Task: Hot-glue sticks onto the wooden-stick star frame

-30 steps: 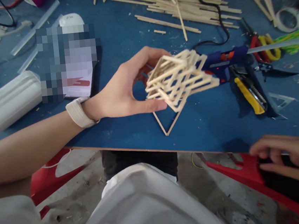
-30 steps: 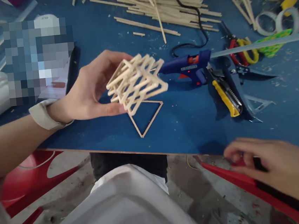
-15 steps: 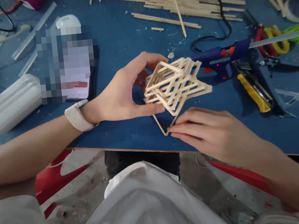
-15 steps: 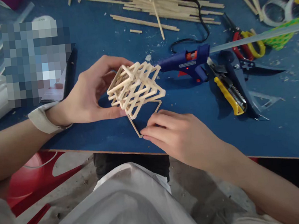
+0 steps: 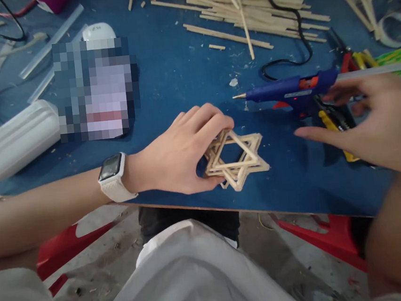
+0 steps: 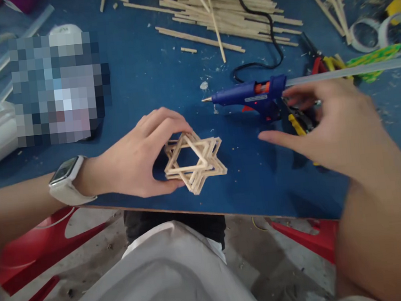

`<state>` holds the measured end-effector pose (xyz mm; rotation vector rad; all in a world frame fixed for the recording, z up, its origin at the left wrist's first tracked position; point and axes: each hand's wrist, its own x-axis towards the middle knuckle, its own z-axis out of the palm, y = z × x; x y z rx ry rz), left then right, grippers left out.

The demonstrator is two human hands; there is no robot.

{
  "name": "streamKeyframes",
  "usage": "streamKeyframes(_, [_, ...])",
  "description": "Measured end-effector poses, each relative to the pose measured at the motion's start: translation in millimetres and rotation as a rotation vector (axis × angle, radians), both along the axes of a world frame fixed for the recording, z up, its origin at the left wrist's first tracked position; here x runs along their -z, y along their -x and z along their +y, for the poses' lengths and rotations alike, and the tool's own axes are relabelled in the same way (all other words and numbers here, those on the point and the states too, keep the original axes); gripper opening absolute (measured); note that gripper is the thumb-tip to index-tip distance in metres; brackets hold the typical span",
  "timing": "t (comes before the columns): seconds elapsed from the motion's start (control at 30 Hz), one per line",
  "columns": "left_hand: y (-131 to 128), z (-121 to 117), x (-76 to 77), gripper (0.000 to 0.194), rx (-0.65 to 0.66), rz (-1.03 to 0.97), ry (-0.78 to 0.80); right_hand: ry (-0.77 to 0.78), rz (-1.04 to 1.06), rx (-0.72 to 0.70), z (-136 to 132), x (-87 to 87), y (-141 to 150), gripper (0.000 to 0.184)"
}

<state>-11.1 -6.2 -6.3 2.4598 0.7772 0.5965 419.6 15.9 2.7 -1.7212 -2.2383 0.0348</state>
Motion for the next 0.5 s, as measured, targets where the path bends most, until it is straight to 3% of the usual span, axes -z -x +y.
streamKeyframes(0.07, [-3,-8,1.1,0.070,-0.009,0.066,-0.018,0.056,0.028,-0.108,25,-0.8,16,0.088])
streamKeyframes(0.2, [-6,-11,3.5,0.070,0.003,0.092,-0.002,0.148,0.185,-0.235,49,-4.2,50,0.061])
streamKeyframes(0.3, [-6,-11,3.3,0.070,0.016,0.090,0.010,0.125,0.263,-0.267,44,-1.7,59,0.039])
streamKeyframes(0.5, [-4,-13,1.9,0.073,0.031,0.096,-0.005,-0.109,0.381,-0.166,29,9.0,64,0.033])
